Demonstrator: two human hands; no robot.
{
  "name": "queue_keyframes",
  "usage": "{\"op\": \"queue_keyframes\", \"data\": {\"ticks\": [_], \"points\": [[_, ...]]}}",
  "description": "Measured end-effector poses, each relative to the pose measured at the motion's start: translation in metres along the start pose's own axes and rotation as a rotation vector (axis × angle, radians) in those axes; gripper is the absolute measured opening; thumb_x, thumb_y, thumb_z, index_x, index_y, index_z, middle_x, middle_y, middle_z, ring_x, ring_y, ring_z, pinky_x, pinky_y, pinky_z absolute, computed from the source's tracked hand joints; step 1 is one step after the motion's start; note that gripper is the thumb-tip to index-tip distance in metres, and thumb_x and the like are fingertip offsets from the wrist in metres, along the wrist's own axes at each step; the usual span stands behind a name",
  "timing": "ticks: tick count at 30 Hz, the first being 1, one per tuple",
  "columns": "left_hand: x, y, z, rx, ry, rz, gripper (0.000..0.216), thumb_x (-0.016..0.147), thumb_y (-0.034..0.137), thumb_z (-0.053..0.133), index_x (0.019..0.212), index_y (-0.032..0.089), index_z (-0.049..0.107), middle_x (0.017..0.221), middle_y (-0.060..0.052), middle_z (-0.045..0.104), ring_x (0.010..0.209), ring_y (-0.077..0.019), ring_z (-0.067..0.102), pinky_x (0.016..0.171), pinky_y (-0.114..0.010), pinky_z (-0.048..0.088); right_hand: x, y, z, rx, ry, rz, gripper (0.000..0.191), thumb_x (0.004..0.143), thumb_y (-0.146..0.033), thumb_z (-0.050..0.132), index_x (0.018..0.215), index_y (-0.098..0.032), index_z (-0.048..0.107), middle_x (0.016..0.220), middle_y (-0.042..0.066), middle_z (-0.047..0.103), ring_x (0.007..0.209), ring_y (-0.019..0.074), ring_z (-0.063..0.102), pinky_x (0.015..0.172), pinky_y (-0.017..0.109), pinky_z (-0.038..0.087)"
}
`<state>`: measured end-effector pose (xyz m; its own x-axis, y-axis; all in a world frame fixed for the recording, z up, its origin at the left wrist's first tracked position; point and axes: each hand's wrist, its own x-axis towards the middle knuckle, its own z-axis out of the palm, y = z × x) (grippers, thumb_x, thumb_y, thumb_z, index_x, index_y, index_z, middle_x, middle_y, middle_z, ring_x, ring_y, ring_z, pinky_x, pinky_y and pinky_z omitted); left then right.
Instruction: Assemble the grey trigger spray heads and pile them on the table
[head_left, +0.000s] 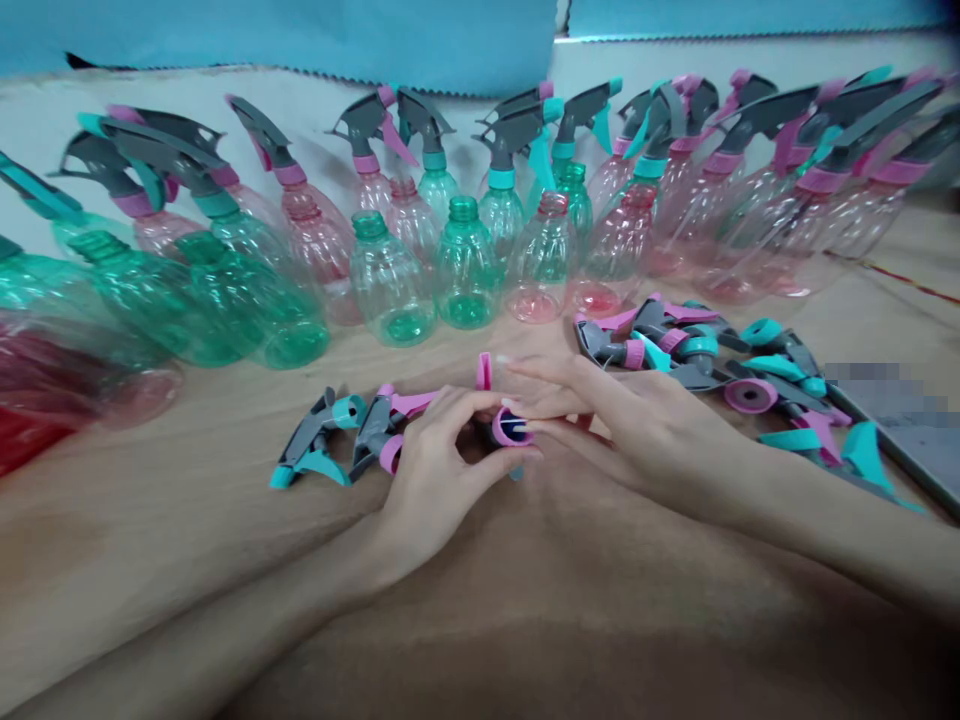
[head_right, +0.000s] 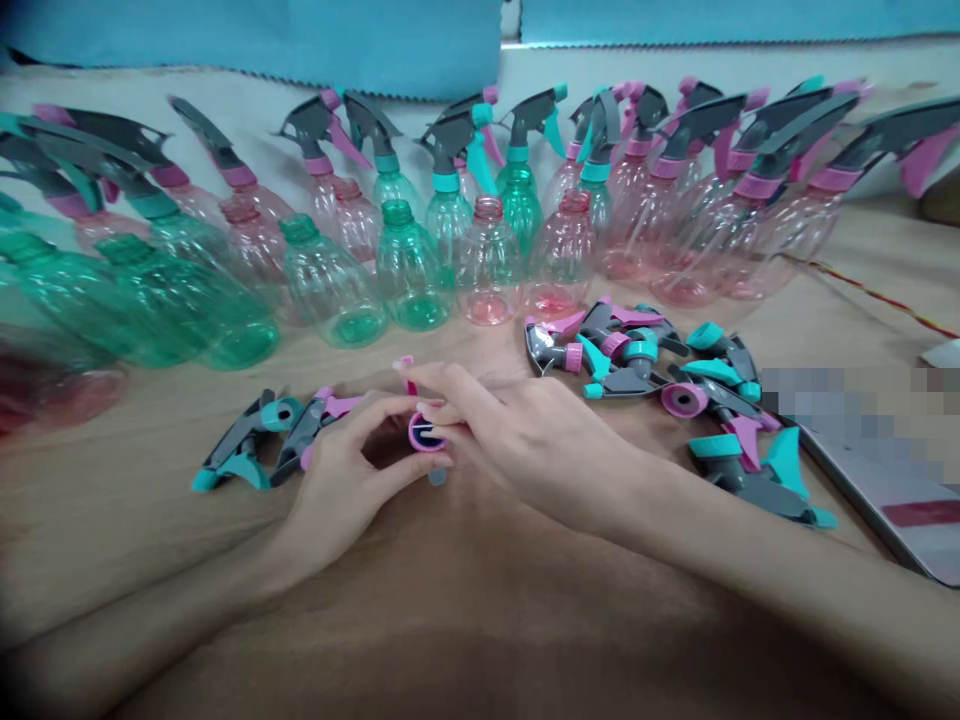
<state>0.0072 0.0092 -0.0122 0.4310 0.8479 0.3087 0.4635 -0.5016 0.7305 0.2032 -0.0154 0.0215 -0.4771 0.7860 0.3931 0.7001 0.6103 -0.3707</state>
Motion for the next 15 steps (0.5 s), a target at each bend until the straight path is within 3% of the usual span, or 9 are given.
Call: {"op": "queue_keyframes", "data": {"ticks": [3,10,15], "points": [[-0.0003,-0.0031,0.0008,0.016,0.007,0.0,0.031,0.074,0.026,0.077,0.101,0.021,0.061,0.095,-0.001,0.066,0.087,-0.018,0.06,0.078,-0.031,0.046,0.0014,-0.0026,-0.007,-0.062,-0.06,-0.038,0.041,0.096,-0.027,0.042,0.135,-0.015,0.046,0.1,0.006,0.073,0.08,0.0189,0.07,0.066,0.03,0.053],[-0.0011,-0.0016,-0.0002,0.016,-0.003,0.012,0.034,0.074,0.025,0.078,0.104,0.021,0.062,0.094,-0.001,0.066,0.087,-0.0183,0.06,0.077,-0.031,0.046,0.0037,-0.0009,-0.0106,0.082,-0.006,-0.004,0.018,0.089,-0.024,0.056,0.106,-0.02,0.061,0.097,-0.001,0.073,0.078,0.0118,0.067,0.065,0.022,0.051],[-0.0003,-0.0001,-0.0004,0.014,0.008,0.042,0.029,0.074,0.026,0.077,0.099,0.021,0.064,0.091,-0.001,0.067,0.085,-0.0193,0.061,0.076,-0.033,0.047,0.0039,0.0002,-0.0072,0.136,-0.055,0.061,0.046,0.084,-0.017,0.06,0.127,-0.017,0.042,0.09,-0.003,0.071,0.068,0.0092,0.065,0.054,0.019,0.047]]}}
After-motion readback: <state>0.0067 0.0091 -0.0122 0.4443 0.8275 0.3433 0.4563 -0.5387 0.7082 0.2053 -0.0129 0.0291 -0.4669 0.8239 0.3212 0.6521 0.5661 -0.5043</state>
